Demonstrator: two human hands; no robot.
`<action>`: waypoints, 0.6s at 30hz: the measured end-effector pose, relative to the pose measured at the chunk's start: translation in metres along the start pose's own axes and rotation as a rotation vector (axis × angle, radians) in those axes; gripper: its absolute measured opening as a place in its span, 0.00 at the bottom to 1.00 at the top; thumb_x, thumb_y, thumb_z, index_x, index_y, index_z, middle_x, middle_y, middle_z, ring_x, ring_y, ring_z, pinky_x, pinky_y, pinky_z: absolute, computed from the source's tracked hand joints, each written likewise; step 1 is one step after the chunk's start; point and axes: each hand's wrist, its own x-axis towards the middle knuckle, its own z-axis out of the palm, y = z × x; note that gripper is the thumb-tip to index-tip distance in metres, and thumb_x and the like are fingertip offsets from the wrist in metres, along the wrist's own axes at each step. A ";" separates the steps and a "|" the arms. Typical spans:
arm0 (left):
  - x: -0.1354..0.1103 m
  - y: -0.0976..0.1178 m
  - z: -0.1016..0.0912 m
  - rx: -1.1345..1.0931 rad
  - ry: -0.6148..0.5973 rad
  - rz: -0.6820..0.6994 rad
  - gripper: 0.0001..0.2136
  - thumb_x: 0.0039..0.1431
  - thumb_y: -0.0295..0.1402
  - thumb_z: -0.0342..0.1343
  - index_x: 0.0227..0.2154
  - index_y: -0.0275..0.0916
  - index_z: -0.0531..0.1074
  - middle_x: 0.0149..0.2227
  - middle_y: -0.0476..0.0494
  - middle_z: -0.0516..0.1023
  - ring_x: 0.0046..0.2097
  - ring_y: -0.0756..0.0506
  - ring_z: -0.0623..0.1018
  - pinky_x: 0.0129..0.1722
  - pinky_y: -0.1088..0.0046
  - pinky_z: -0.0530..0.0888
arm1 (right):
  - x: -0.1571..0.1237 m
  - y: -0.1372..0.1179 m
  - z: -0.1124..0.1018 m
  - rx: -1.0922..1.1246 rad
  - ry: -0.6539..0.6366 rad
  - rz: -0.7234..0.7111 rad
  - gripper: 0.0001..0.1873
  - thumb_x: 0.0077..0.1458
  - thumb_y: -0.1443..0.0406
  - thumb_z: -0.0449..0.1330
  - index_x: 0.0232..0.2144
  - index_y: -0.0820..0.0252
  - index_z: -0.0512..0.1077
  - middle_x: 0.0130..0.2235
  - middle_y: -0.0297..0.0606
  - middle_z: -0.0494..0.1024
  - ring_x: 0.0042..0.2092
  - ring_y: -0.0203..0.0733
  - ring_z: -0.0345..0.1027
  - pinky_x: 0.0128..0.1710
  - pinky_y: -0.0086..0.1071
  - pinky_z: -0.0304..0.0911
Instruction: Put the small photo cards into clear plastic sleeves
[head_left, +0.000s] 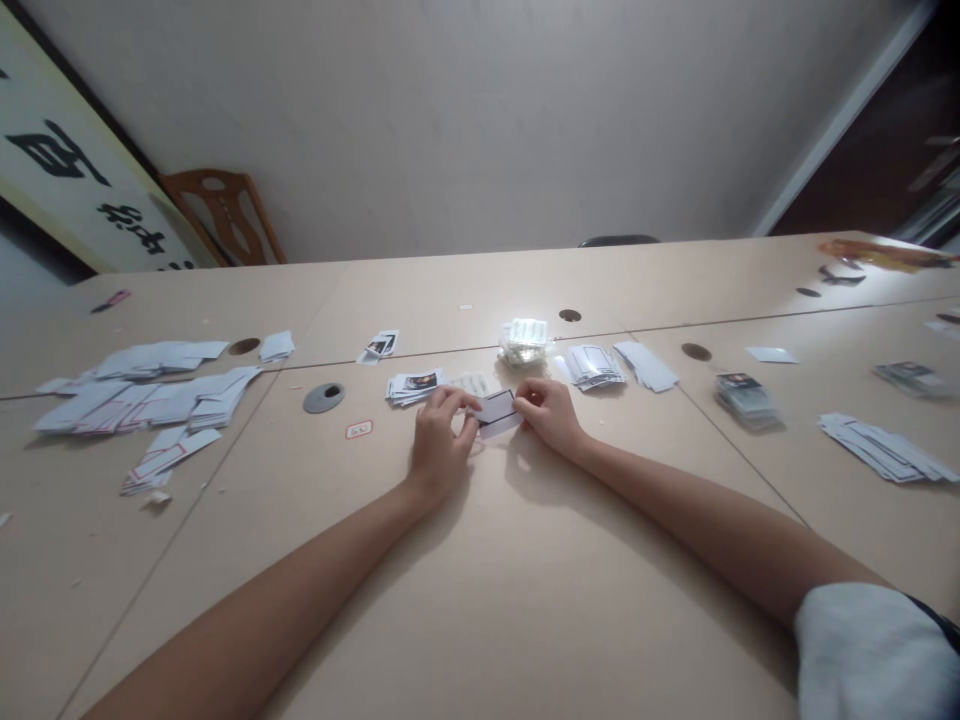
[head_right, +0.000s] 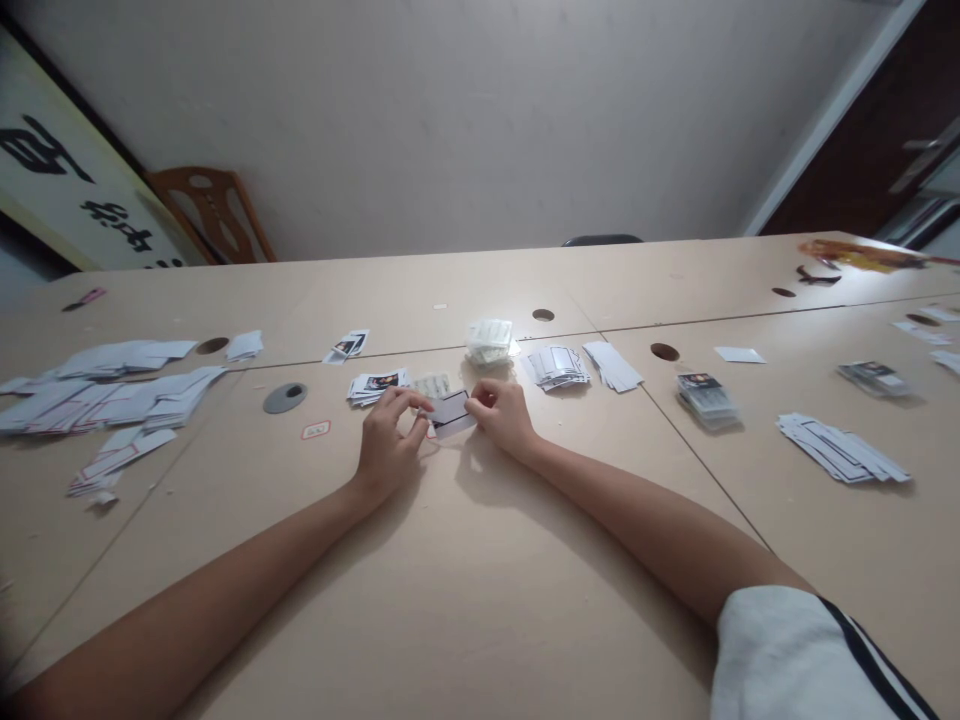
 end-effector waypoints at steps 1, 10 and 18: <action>0.000 0.000 0.000 -0.003 0.004 0.001 0.07 0.55 0.23 0.51 0.31 0.40 0.71 0.35 0.47 0.72 0.41 0.45 0.73 0.44 0.66 0.68 | 0.000 0.001 0.000 0.024 0.005 0.025 0.07 0.43 0.68 0.57 0.17 0.59 0.64 0.16 0.28 0.66 0.18 0.35 0.65 0.18 0.27 0.57; -0.001 -0.001 0.002 -0.117 -0.016 -0.044 0.15 0.59 0.31 0.54 0.50 0.42 0.65 0.39 0.46 0.76 0.43 0.47 0.76 0.46 0.66 0.72 | 0.004 0.007 -0.004 0.186 0.054 0.078 0.03 0.43 0.68 0.56 0.22 0.58 0.64 0.21 0.28 0.68 0.19 0.34 0.65 0.17 0.26 0.59; -0.001 -0.002 0.004 -0.163 -0.020 -0.022 0.13 0.58 0.28 0.55 0.46 0.41 0.66 0.44 0.43 0.75 0.44 0.47 0.77 0.46 0.67 0.75 | 0.007 0.006 -0.005 0.160 0.038 -0.048 0.06 0.48 0.64 0.59 0.32 0.58 0.68 0.31 0.34 0.74 0.31 0.37 0.69 0.29 0.30 0.64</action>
